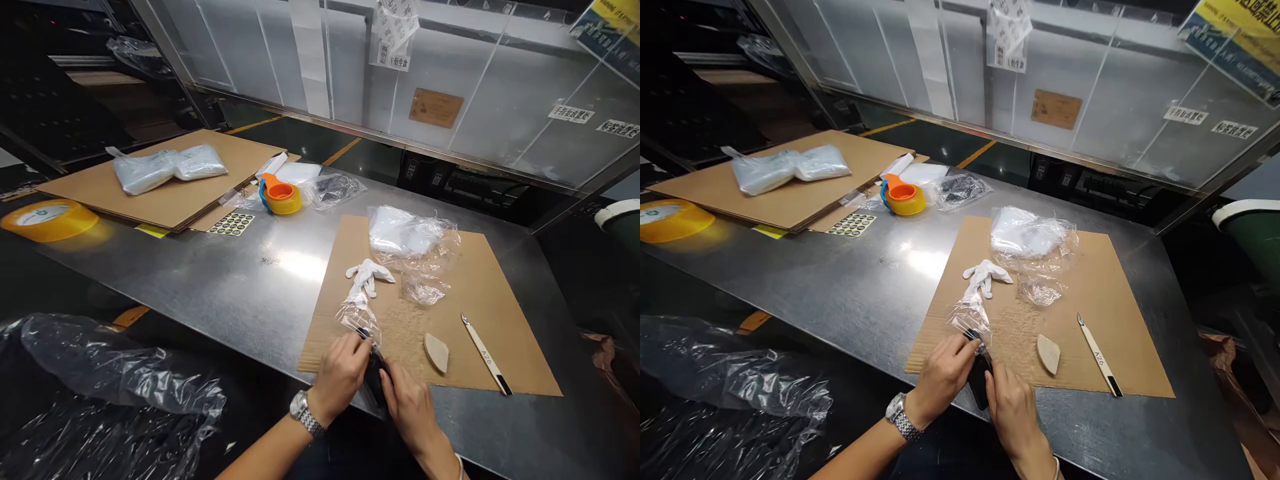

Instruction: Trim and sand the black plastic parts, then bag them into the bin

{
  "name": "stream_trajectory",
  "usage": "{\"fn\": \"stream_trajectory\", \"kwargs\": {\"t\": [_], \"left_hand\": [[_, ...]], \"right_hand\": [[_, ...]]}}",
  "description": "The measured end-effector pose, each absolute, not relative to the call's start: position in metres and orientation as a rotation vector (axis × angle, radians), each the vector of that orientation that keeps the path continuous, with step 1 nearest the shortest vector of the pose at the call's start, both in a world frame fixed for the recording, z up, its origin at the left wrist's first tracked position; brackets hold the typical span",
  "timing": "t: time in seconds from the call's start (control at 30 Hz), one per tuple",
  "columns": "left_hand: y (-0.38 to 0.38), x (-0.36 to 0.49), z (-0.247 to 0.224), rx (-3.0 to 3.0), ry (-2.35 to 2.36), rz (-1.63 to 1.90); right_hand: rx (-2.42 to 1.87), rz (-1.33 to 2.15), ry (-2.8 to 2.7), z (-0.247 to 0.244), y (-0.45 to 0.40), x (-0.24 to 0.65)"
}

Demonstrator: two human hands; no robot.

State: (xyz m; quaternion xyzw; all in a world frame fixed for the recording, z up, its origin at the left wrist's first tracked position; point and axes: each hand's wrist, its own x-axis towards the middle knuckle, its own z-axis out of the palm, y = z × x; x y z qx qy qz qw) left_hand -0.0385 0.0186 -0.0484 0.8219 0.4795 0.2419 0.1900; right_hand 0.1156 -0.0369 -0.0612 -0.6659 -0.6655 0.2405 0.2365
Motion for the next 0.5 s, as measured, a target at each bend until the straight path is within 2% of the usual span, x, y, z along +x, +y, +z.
{"fn": "stream_trajectory", "kwargs": {"t": [0.1,0.23,0.5], "left_hand": [[0.016,-0.04,-0.044,2.439,1.206,0.646],[0.012,-0.046,-0.029,2.513,1.266,0.613],[0.015,-0.055,0.014,2.447,1.377,0.406]], "right_hand": [[-1.862,0.674,-1.792,-0.057,-0.027,0.116],[-1.96,0.659,-1.798,-0.043,-0.016,0.111],[-1.895,0.508,-2.178,0.016,0.011,0.096]]}}
